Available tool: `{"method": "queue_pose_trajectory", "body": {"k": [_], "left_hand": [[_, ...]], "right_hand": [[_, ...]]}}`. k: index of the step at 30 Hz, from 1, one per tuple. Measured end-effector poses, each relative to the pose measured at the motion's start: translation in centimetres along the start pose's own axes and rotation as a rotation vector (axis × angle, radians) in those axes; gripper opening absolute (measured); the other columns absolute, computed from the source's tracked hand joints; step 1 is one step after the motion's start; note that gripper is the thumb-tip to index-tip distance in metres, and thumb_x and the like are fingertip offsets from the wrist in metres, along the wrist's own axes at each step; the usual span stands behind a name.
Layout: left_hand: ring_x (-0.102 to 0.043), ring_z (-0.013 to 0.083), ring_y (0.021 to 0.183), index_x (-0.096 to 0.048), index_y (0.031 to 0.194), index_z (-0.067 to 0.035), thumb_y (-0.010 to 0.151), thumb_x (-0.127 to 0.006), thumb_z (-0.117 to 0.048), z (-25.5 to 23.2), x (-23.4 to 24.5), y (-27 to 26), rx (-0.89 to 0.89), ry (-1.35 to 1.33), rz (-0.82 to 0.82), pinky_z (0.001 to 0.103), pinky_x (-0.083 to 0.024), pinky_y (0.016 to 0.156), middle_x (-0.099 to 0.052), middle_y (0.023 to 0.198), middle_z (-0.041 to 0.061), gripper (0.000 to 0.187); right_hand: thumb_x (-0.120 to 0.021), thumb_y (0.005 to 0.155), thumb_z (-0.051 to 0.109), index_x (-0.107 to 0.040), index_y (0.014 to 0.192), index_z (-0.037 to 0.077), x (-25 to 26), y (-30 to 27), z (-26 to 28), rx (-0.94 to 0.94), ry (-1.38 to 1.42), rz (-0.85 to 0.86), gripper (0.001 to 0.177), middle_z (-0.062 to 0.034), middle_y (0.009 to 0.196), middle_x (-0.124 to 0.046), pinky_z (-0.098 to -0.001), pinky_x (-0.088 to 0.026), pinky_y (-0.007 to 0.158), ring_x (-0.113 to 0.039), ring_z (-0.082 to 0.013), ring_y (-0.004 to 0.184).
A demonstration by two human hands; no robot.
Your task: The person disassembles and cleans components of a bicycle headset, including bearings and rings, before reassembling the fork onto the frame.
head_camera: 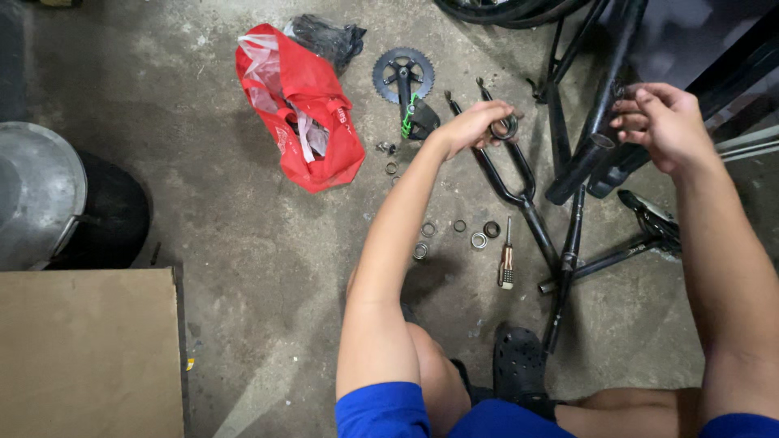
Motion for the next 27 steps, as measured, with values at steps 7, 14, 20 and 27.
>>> {"method": "queue_pose_trajectory", "body": {"k": [7,14,20,27], "left_hand": [[-0.063,0.0074,0.066,-0.065,0.129,-0.016,0.104,-0.050,-0.034,-3.2,-3.0,-0.3,-0.078,-0.003,-0.080,0.020,-0.038,0.049,-0.068,0.088,-0.002,0.034],[-0.059,0.0086,0.071,-0.069,0.125,-0.015,0.109,-0.043,-0.033,-4.2,-5.5,0.7,-0.282,-0.082,-0.129,0.023,-0.042,0.057,-0.076,0.094,0.004,0.035],[-0.057,0.0081,0.069,-0.067,0.123,-0.014,0.108,-0.042,-0.032,-5.1,-6.8,0.5,-0.235,-0.112,-0.124,0.022,-0.039,0.057,-0.081,0.097,0.008,0.034],[-0.066,0.0113,0.078,-0.067,0.123,-0.010,0.107,-0.043,-0.031,-5.6,-7.8,0.4,-0.266,-0.080,-0.115,0.024,-0.041,0.057,-0.081,0.097,0.007,0.036]], "right_hand": [[-0.058,0.116,0.015,-0.062,0.124,0.002,0.2,0.3,-0.2,-0.053,0.173,0.030,0.016,-0.0120,0.105,-0.072,-0.0282,-0.055,0.068,-0.067,-0.0133,0.082],[-0.064,0.112,0.013,-0.068,0.113,0.004,-0.3,0.4,-0.8,-0.067,0.251,0.024,0.010,-0.0087,0.098,-0.071,-0.0256,-0.051,0.064,-0.061,-0.0102,0.075],[-0.066,0.111,0.011,-0.067,0.108,0.004,-0.4,0.9,-0.9,-0.067,0.312,0.035,0.007,-0.0073,0.096,-0.070,-0.0239,-0.047,0.062,-0.058,-0.0088,0.073],[-0.066,0.112,0.010,-0.067,0.109,0.005,-0.4,0.3,0.3,0.013,0.301,0.032,0.006,-0.0048,0.096,-0.070,-0.0248,-0.048,0.063,-0.057,-0.0073,0.073]]}}
Point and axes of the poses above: each hand's wrist, its own y-axis towards the middle knuckle, its own x-axis out of the back of the hand, z = x × y, the point moved 1 cm from there along y, towards the middle knuckle
